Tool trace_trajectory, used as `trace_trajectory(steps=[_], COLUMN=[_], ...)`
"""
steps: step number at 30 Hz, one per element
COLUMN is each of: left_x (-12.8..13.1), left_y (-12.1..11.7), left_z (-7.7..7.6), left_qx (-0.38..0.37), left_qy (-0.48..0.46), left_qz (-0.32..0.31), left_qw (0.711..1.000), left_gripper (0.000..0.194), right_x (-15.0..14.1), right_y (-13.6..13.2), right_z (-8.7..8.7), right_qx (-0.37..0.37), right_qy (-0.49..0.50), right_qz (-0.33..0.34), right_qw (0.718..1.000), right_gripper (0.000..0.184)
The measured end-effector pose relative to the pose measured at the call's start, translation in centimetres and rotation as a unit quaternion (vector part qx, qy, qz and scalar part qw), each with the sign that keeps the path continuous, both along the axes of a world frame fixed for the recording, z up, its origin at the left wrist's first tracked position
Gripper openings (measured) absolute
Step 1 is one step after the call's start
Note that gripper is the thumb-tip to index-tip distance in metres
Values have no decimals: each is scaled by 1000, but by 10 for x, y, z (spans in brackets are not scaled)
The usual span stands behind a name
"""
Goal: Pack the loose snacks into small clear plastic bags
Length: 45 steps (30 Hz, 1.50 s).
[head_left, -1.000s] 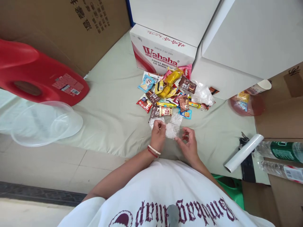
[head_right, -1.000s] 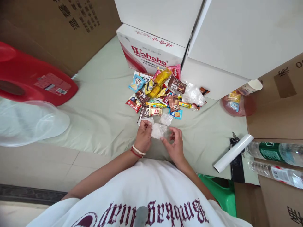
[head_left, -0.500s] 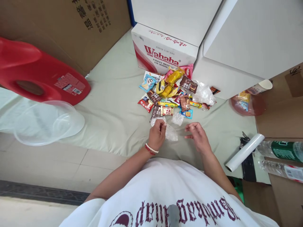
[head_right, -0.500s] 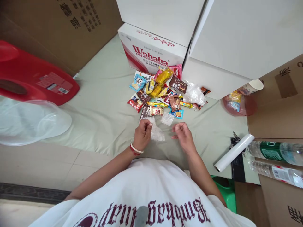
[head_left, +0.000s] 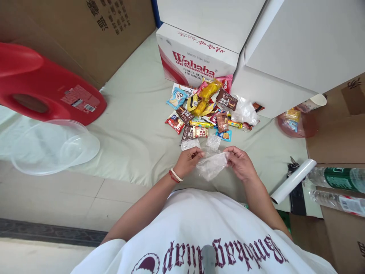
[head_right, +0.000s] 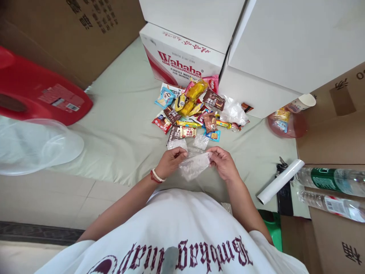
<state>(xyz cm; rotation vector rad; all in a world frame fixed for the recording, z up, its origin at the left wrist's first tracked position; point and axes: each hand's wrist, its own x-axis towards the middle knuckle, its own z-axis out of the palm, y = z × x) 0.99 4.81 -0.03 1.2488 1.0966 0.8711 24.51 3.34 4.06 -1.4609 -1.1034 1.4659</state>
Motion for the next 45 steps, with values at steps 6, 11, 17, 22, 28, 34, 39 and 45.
trace_trajectory(steps=[6,11,17,22,28,34,39,45], left_x=[9,17,29,25,17,29,19,6], left_y=[-5,-5,-14,-14,-17,-25,-19,-13], left_z=[7,11,16,20,15,12,11,22], left_qx=[-144,-156,-74,-59,-71,40,-14,1], left_qy=[-207,-265,-195,-192,-194,-129,-154,17], left_qz=[94,167,192,220,233,190,186,-27], left_qw=[963,937,959,955,950,972,970,999], left_gripper=[54,54,50,48,48,46,43,39], right_x=[-3,-5,-45,-52,-30,-65,-58,-46], right_y=[2,-10,-30,-19,-17,-26,-22,-24], right_z=[-13,-17,7,0,3,4,-4,-2], right_qx=[-58,30,224,203,162,193,81,48], right_qy=[88,-50,-210,-114,-54,-136,7,4], right_qz=[-59,-147,55,92,29,103,6,-43], right_qw=[993,987,950,968,985,966,997,998], right_gripper=[36,35,19,14,17,17,25,31])
